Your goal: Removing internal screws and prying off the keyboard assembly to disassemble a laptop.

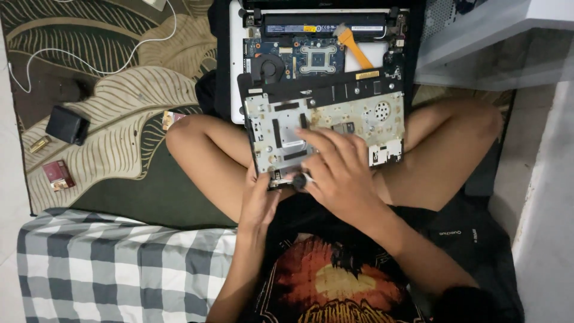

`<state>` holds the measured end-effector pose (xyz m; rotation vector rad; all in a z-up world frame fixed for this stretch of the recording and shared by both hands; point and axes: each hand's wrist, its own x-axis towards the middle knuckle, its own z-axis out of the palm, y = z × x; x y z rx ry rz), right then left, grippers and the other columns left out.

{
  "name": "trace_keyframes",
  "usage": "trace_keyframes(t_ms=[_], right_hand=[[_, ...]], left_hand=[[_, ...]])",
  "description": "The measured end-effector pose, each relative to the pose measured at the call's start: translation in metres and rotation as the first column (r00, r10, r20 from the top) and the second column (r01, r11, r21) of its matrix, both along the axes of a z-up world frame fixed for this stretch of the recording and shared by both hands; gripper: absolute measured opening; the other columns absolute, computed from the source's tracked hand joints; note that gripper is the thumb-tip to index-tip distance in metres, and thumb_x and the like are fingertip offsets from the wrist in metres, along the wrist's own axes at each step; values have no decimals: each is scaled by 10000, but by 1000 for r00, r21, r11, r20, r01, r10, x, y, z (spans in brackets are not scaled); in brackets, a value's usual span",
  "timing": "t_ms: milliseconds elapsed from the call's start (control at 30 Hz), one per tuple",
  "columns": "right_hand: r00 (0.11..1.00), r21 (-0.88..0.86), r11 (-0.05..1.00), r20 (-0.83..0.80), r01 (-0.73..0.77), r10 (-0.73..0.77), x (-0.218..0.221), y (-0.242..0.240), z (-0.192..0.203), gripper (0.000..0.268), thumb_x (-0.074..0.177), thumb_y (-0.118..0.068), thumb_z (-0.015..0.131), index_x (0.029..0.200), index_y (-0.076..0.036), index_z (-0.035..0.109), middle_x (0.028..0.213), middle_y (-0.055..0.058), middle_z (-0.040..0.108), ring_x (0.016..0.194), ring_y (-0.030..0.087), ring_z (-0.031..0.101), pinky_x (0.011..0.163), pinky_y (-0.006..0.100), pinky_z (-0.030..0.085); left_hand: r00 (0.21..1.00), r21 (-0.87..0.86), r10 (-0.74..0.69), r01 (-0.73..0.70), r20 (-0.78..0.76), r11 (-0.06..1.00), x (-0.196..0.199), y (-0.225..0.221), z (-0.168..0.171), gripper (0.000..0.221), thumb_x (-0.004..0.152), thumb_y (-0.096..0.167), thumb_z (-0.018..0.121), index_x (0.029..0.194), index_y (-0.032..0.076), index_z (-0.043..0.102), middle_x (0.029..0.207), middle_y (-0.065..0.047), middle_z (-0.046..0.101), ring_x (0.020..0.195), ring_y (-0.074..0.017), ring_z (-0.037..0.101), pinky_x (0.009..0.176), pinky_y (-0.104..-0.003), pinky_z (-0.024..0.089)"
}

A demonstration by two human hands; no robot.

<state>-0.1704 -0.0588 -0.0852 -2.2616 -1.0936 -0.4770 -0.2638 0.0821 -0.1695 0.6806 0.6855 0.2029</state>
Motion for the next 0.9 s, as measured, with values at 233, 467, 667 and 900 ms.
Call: trace_keyframes(t_ms=[233,467,667,900], right_hand=[[993,146,984,84,-99,87,6,16,-5,233,953,-23,712,756,-40,588,1124,130,750,1050,340,733,877,478,578],[978,284,939,131,-195,163,10,2,15,205,979,13,651,780,-26,625,1134,151,784,1042,374,760,866,520,635],[925,241,893,116,-381,363,38,-69,9,123,994,-176,645,942,-65,643,1312,208,668,1151,468,662,979,595,535],[826,712,616,89,338,-557,56,-88,-6,232,1141,-199,453,1055,3,529,915,227,621,790,367,652,796,505,598]], left_hand=[[999,-25,1,-1,34,1000,-4,-7,3,491,968,41,612,1451,33,524,1222,-151,672,1047,-228,680,888,-476,617],[999,22,10,-9,-36,1000,11,-6,34,598,1047,344,533,1580,103,406,1447,-177,578,1263,-277,617,1006,-464,561],[1000,60,15,-14,-19,998,8,11,1,549,1059,410,514,1526,123,479,1385,-134,613,1162,-232,667,926,-401,619],[993,38,-76,80,-86,996,12,29,29,464,1028,414,513,1386,124,573,1336,-86,671,1178,-180,650,930,-300,546]])
